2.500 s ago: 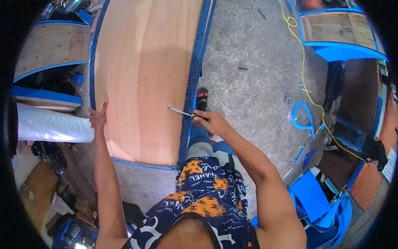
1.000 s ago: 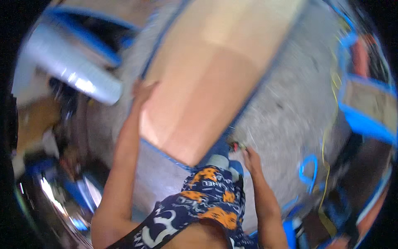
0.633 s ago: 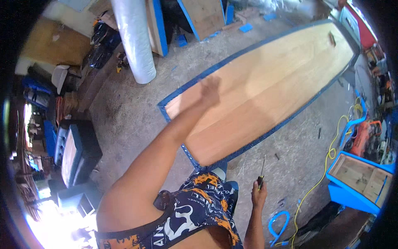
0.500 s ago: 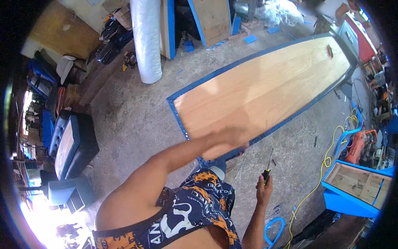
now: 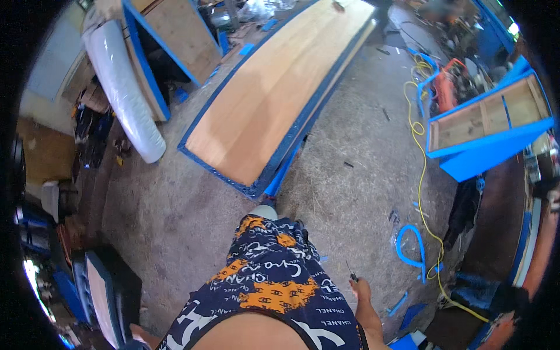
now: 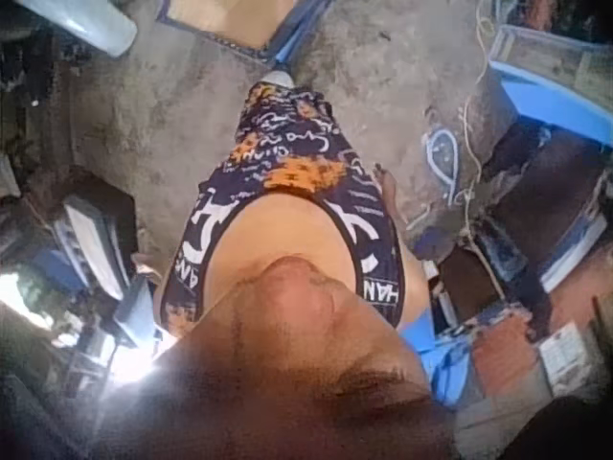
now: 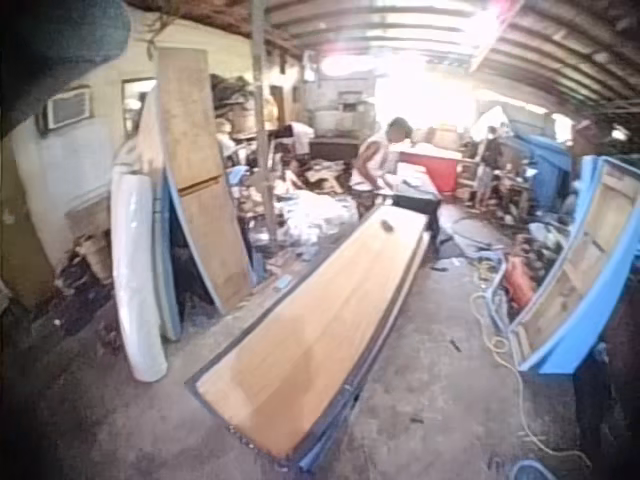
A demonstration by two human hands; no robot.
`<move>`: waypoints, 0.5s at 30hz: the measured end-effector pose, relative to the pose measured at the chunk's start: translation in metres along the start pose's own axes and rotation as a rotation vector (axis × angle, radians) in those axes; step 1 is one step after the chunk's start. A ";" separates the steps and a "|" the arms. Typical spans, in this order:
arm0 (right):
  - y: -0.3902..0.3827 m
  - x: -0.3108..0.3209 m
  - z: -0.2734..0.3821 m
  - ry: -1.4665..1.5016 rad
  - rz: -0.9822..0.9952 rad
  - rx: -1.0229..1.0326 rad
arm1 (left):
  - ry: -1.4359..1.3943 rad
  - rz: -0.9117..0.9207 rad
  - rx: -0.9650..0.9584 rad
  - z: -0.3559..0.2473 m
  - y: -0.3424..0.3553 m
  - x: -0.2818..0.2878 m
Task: The recorder uses a tool to remove staples or trim fabric along the edge of a large wooden furniture panel.
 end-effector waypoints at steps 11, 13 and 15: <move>-0.013 0.047 0.271 0.242 -0.146 0.600 | -0.397 0.797 -1.614 -0.421 -0.344 -0.024; -0.035 0.063 0.303 0.240 -0.164 0.633 | -0.581 0.510 -1.883 -0.449 -0.401 0.064; -0.055 0.071 0.322 0.161 -0.105 0.652 | -0.834 0.572 -2.368 -0.469 -0.427 0.132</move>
Point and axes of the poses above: each hand's wrist, its own y-axis towards the middle knuckle, its own x-axis out of the back of the hand, z = x × y, the point moved 1 cm from there along y, towards the middle knuckle, and after that the axes turned 11 degrees about -x, right-handed, at the moved point
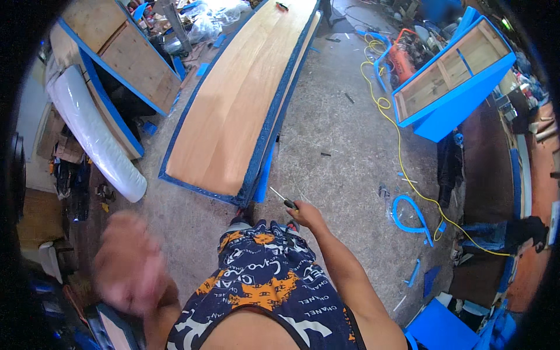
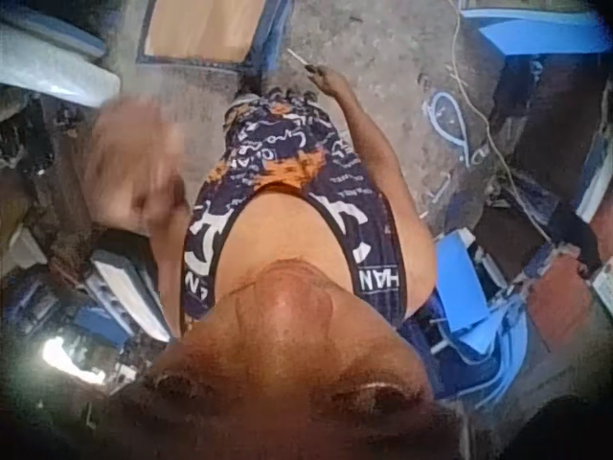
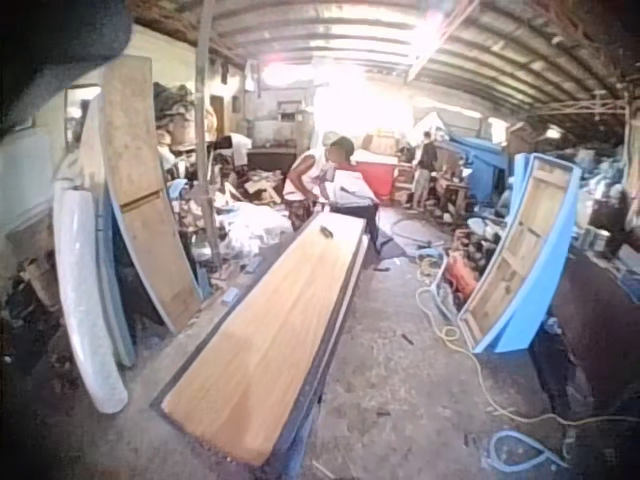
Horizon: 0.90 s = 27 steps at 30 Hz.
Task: The recorder uses a tool to remove staples or trim fabric along the edge of a large wooden furniture panel.
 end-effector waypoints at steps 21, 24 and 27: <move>0.018 -0.005 0.119 0.385 -0.145 -0.228 | -0.036 0.294 0.762 0.431 -0.212 -0.149; 0.054 0.004 0.117 0.266 -0.086 -0.142 | 0.331 0.563 0.864 0.466 -0.268 -0.157; 0.085 0.015 0.106 0.293 -0.039 -0.058 | 0.638 0.483 0.982 0.520 -0.284 -0.123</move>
Point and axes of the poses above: each hand's wrist, its own y-axis towards the middle knuckle, its own x-axis out of the back of the hand, z = x × y, the point moved 1 cm from there along y, towards the middle knuckle, and after that the axes turned 11 degrees about -x, right-handed, at the moved point
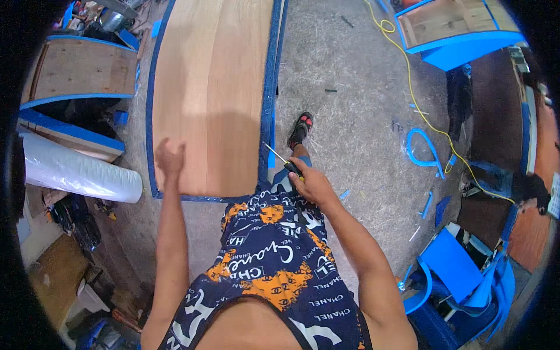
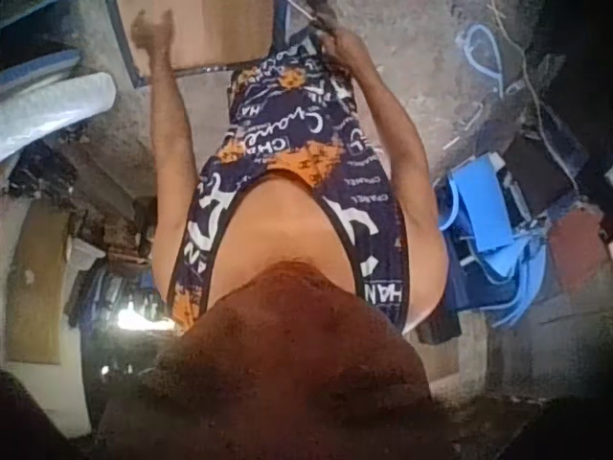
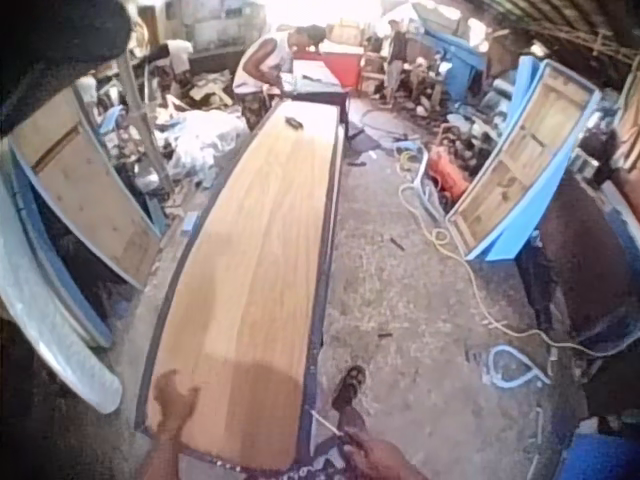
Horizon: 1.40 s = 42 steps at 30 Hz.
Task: The recorder uses a tool to remove staples or trim fabric along the edge of a large wooden furniture panel.
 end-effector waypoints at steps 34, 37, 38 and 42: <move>0.086 0.072 0.033 -0.424 0.277 0.067 | -0.272 0.245 0.261 0.111 0.102 -0.022; 0.087 0.073 0.033 -0.384 0.265 0.102 | -0.334 0.248 0.251 0.116 0.102 -0.023; 0.088 0.072 0.033 -0.387 0.262 0.109 | -0.313 0.268 0.273 0.117 0.102 -0.024; 0.089 0.071 0.036 -0.432 0.270 0.079 | -0.306 0.269 0.276 0.117 0.103 -0.024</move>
Point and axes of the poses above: each hand's wrist, its own y-axis towards the middle knuckle, its own x-axis out of the back of the hand, z = x × y, the point moved 1 cm from there along y, towards the middle knuckle, and after that the axes turned 11 degrees about -x, right-handed, at the moved point
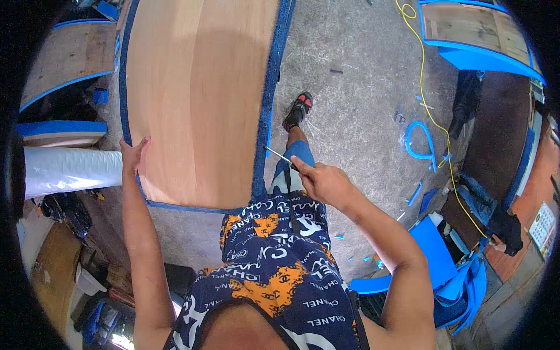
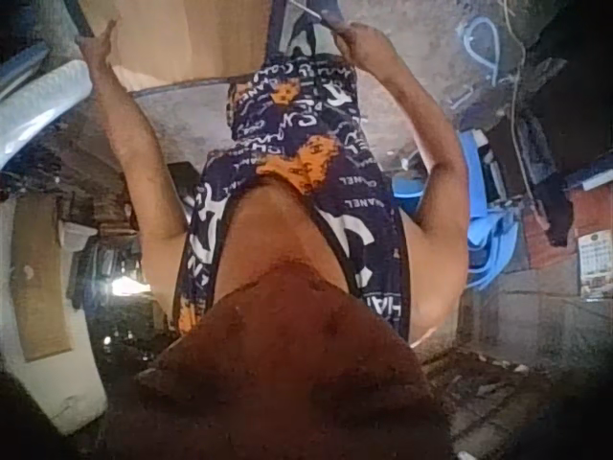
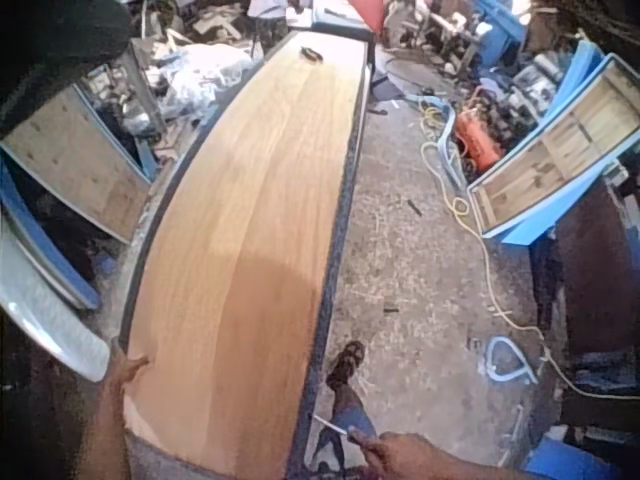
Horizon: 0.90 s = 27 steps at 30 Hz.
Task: The recorder uses a tool to remove staples or trim fabric along the edge of a large wooden furniture panel.
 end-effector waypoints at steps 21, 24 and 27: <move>0.024 -0.055 -0.030 0.335 0.056 -0.070 | 0.138 -0.020 0.058 -0.016 -0.007 0.000; 0.040 -0.066 -0.039 0.585 -0.096 0.080 | 0.074 -0.026 0.035 -0.023 -0.011 0.003; 0.037 -0.067 -0.050 0.483 -0.061 0.027 | 0.061 0.007 0.092 -0.022 -0.009 0.004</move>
Point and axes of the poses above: each hand's wrist, its own y-axis towards the middle knuckle, its own x-axis out of the back of the hand, z = x × y, the point moved 1 cm from there along y, towards the middle knuckle, and after that the axes turned 11 degrees about -x, right-handed, at the moved point
